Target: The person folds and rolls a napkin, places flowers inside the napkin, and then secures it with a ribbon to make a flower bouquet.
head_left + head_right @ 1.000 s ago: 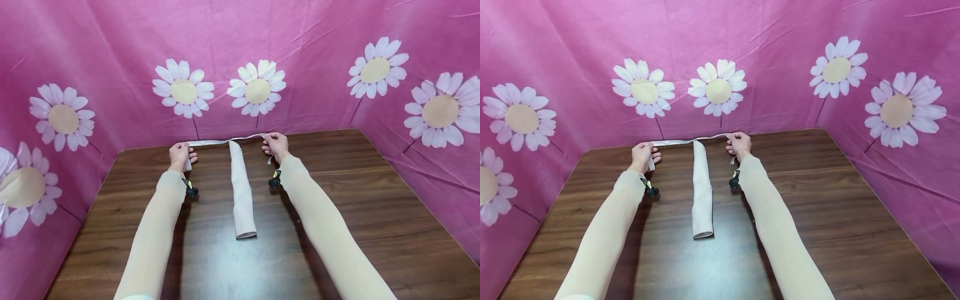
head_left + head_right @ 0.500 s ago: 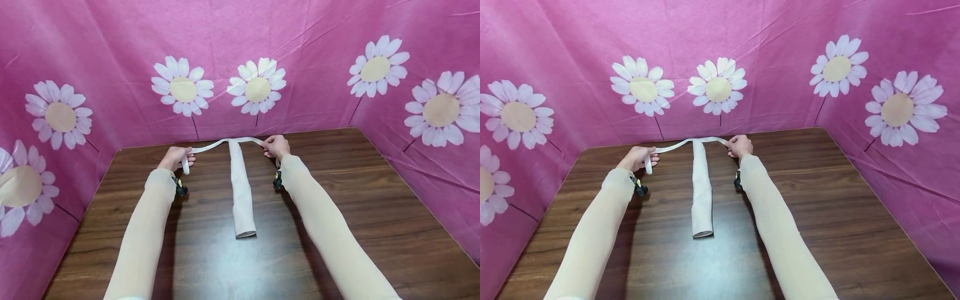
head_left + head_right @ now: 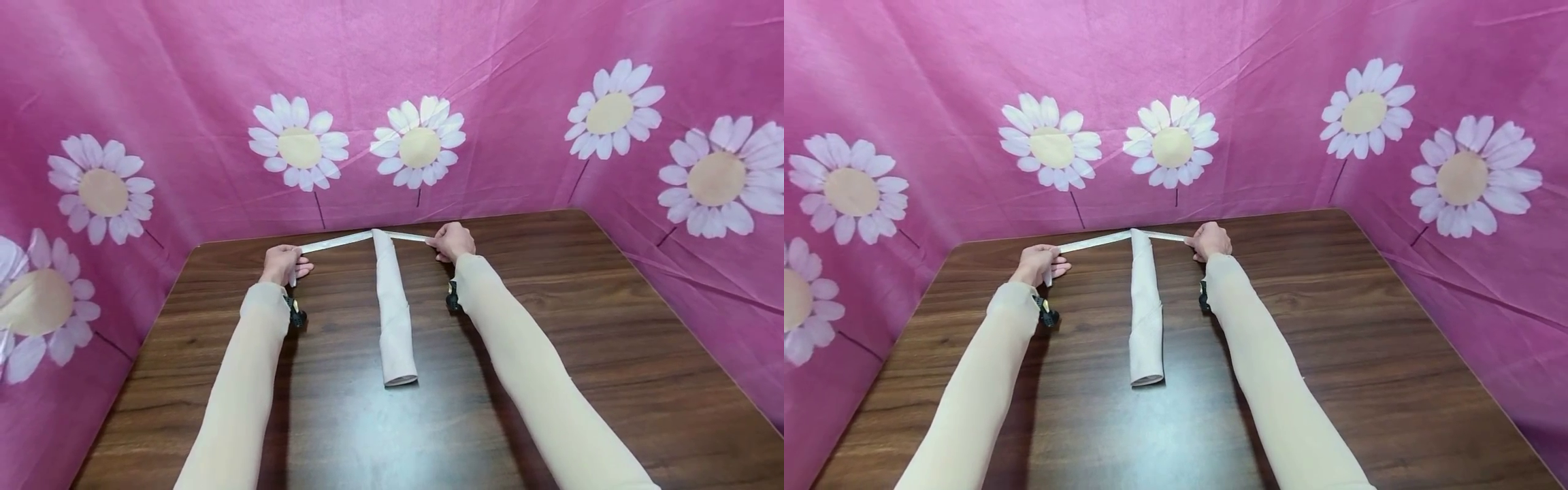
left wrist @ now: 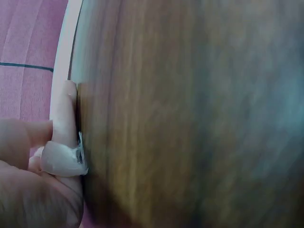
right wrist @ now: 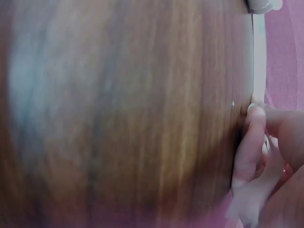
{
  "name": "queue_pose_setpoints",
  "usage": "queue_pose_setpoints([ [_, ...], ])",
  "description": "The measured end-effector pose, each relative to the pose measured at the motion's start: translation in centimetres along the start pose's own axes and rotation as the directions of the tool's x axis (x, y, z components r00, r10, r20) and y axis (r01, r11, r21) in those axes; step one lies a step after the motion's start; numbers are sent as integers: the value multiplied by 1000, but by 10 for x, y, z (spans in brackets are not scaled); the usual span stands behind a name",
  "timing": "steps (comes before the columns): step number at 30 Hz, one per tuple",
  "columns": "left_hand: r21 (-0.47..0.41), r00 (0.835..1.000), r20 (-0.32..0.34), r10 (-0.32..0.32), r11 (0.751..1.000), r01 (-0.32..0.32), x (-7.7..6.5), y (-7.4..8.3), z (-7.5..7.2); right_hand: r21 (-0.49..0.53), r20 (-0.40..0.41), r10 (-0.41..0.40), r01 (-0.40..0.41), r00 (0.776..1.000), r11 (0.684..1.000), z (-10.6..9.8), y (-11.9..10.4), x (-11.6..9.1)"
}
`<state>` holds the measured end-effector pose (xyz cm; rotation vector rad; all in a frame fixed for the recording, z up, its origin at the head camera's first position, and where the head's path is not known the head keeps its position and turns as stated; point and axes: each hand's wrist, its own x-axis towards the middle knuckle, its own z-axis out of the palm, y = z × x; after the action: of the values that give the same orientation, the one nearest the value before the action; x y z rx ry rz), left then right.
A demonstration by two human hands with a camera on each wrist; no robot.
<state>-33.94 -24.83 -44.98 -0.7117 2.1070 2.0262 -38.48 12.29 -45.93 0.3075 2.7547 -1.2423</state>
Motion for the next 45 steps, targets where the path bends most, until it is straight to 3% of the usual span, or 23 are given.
queue_pose_setpoints([
  [4,25,998,4,-69,997,69,0,2,-3,-33,2,-9,9,1000,999,-2,2,-2],
  [9,125,988,98,-115,987,103,-2,5,-9,1,37,-8,7,999,1000,-6,7,0],
  [12,188,989,110,-103,979,81,-5,6,-11,152,118,20,-37,993,988,-8,9,3],
  [16,188,995,78,-60,981,44,-4,4,-12,318,185,39,-97,982,943,-9,8,5],
  [21,110,998,45,-36,993,31,-3,1,-11,340,125,75,-114,989,934,-8,5,6],
  [25,61,999,28,-27,998,25,-1,-1,-8,300,30,108,-112,994,947,-5,7,8],
  [29,39,999,0,-32,999,32,0,-5,-7,120,-35,85,-80,996,989,-1,8,8],
  [32,1,999,-17,-48,999,48,0,-6,-6,-20,-67,51,-52,996,998,1,8,8],
  [34,-19,998,-21,-58,998,58,-1,-5,-6,-54,-64,33,-36,997,998,0,7,9],
  [38,-40,997,-18,-76,996,76,-1,-3,-8,63,22,43,-44,999,997,-3,7,11],
  [42,-34,997,9,-75,997,75,-1,-3,-10,239,109,87,-111,990,965,-6,8,13],
  [45,-25,997,18,-73,997,73,-1,-5,-11,286,132,102,-136,986,948,-7,8,13],
])
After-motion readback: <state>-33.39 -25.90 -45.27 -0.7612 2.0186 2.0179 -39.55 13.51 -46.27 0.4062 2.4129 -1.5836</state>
